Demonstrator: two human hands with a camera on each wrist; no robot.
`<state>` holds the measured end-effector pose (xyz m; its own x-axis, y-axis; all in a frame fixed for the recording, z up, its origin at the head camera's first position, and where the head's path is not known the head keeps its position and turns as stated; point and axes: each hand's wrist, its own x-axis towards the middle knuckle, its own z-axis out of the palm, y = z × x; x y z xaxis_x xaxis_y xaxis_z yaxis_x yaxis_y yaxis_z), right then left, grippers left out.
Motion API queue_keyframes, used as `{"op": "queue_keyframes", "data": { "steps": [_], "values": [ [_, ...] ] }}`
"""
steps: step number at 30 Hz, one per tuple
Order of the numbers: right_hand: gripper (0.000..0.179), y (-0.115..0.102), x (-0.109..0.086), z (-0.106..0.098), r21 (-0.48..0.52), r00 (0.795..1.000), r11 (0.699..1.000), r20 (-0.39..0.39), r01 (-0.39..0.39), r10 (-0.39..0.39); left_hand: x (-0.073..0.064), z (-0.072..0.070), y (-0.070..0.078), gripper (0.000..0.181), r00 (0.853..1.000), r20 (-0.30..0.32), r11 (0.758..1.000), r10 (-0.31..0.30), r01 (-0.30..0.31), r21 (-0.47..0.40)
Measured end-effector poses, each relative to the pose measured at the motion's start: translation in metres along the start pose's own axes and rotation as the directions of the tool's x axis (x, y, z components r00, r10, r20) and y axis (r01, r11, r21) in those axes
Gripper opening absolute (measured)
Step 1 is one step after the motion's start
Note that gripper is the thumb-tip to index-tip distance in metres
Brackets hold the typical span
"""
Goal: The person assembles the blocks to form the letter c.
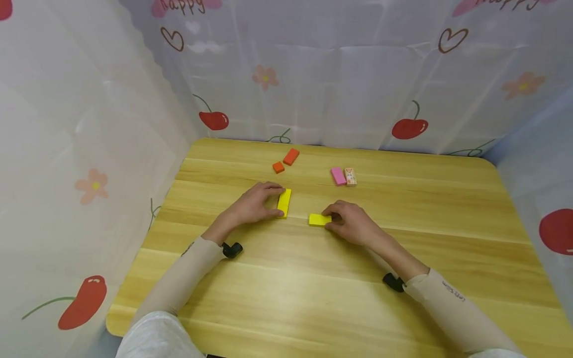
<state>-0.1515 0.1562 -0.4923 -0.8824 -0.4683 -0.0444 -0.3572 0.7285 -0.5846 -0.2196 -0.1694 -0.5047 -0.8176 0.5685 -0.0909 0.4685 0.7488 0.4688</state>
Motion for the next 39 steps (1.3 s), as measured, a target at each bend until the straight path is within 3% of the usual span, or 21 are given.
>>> {"op": "queue_keyframes", "data": {
  "steps": [9,27,39],
  "values": [
    [0.028,-0.003,-0.006,0.008,0.022,0.999,0.999,0.019,0.032,-0.033,-0.003,0.007,0.007,0.079,0.999,-0.012,0.999,-0.049,0.049,0.001],
    [0.03,-0.019,-0.012,0.017,0.023,0.996,0.999,0.085,0.028,-0.029,0.003,0.007,0.009,0.073,1.0,-0.028,1.0,-0.003,0.003,0.006],
    [0.03,-0.031,-0.01,0.022,0.004,0.991,0.999,0.128,0.04,-0.04,0.005,0.006,0.009,0.073,1.0,-0.031,1.0,-0.005,0.005,0.015]
  ]
}}
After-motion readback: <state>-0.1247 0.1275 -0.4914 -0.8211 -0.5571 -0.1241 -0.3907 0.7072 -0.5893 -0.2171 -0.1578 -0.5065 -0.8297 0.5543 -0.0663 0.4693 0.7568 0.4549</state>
